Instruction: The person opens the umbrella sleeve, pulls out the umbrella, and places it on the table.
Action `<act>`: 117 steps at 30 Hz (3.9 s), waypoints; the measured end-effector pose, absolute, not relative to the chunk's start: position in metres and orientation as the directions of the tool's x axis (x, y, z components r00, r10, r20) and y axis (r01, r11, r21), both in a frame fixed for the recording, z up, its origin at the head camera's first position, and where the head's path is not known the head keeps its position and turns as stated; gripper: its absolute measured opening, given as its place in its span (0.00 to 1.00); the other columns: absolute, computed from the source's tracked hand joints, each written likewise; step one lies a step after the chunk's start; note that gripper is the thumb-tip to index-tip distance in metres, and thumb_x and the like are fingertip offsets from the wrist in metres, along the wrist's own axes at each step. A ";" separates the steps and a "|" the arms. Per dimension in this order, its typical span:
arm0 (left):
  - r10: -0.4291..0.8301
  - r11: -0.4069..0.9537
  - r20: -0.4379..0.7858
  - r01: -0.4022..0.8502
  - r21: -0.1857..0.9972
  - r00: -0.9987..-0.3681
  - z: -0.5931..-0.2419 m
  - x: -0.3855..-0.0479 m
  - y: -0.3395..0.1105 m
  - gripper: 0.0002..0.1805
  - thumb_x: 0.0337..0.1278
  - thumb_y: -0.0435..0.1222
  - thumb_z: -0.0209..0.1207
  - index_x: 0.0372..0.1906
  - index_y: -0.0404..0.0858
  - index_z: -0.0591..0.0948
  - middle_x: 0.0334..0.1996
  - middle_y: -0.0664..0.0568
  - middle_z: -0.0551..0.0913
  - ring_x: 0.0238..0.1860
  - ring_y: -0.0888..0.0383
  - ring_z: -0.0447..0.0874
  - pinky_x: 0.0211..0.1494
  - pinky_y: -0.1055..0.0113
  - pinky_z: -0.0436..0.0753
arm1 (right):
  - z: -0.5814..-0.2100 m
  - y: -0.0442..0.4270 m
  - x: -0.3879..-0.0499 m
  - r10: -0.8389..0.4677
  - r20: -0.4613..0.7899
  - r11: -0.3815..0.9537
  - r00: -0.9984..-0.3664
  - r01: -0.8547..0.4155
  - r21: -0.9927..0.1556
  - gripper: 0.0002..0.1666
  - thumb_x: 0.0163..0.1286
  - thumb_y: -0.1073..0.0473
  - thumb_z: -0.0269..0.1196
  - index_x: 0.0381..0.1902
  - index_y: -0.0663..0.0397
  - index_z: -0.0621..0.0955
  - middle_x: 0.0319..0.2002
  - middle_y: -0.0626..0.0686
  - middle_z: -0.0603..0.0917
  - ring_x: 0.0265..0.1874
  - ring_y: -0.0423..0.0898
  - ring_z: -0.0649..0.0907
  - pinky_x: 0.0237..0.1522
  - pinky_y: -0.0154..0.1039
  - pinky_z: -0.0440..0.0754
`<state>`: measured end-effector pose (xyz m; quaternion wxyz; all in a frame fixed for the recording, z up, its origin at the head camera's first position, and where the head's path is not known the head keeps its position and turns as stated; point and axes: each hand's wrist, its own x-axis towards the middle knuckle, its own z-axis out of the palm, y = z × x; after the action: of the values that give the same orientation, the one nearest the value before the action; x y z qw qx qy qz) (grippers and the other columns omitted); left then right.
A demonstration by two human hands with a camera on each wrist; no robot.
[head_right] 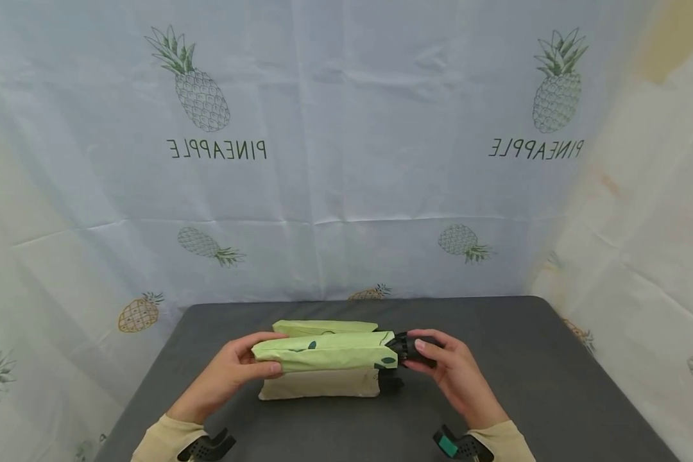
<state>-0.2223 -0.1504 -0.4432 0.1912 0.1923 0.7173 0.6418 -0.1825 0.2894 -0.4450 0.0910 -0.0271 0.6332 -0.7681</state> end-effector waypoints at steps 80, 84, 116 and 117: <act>0.524 0.072 -0.045 -0.009 0.997 -0.850 -0.439 -0.221 -0.157 0.30 0.68 0.35 0.72 0.71 0.30 0.81 0.45 0.54 0.94 0.49 0.57 0.94 0.58 0.57 0.93 | -0.464 0.367 -0.155 -0.225 0.031 -0.389 -0.974 0.060 -0.919 0.28 0.92 0.63 0.43 0.61 0.41 0.89 0.60 0.37 0.85 0.59 0.38 0.87 0.60 0.41 0.91; 0.518 0.082 -0.047 -0.005 0.997 -0.854 -0.438 -0.222 -0.157 0.30 0.68 0.35 0.72 0.72 0.31 0.81 0.45 0.54 0.94 0.49 0.56 0.94 0.59 0.56 0.93 | -0.463 0.374 -0.155 -0.218 0.024 -0.400 -0.976 0.066 -0.914 0.28 0.92 0.62 0.42 0.61 0.41 0.89 0.60 0.37 0.85 0.59 0.38 0.87 0.60 0.41 0.91; 0.485 0.142 -0.103 -0.038 0.989 -0.869 -0.446 -0.213 -0.169 0.31 0.70 0.38 0.72 0.72 0.32 0.80 0.57 0.48 0.90 0.49 0.55 0.93 0.58 0.54 0.93 | -0.466 0.468 -0.133 -0.329 0.085 -0.575 -0.940 0.128 -0.808 0.35 0.92 0.66 0.32 0.66 0.48 0.87 0.62 0.43 0.87 0.62 0.43 0.88 0.66 0.46 0.88; 0.485 0.147 -0.108 -0.041 0.988 -0.868 -0.447 -0.211 -0.170 0.30 0.70 0.39 0.72 0.72 0.32 0.81 0.57 0.47 0.90 0.48 0.55 0.93 0.57 0.54 0.93 | -0.465 0.472 -0.133 -0.326 0.081 -0.584 -0.942 0.133 -0.801 0.35 0.92 0.65 0.32 0.66 0.47 0.87 0.61 0.44 0.87 0.61 0.43 0.88 0.66 0.46 0.88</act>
<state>-0.2107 -0.1698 -0.4471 0.2072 0.1523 0.7283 0.6352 -0.1330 0.4717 -0.4655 0.1297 -0.1103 0.4373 -0.8830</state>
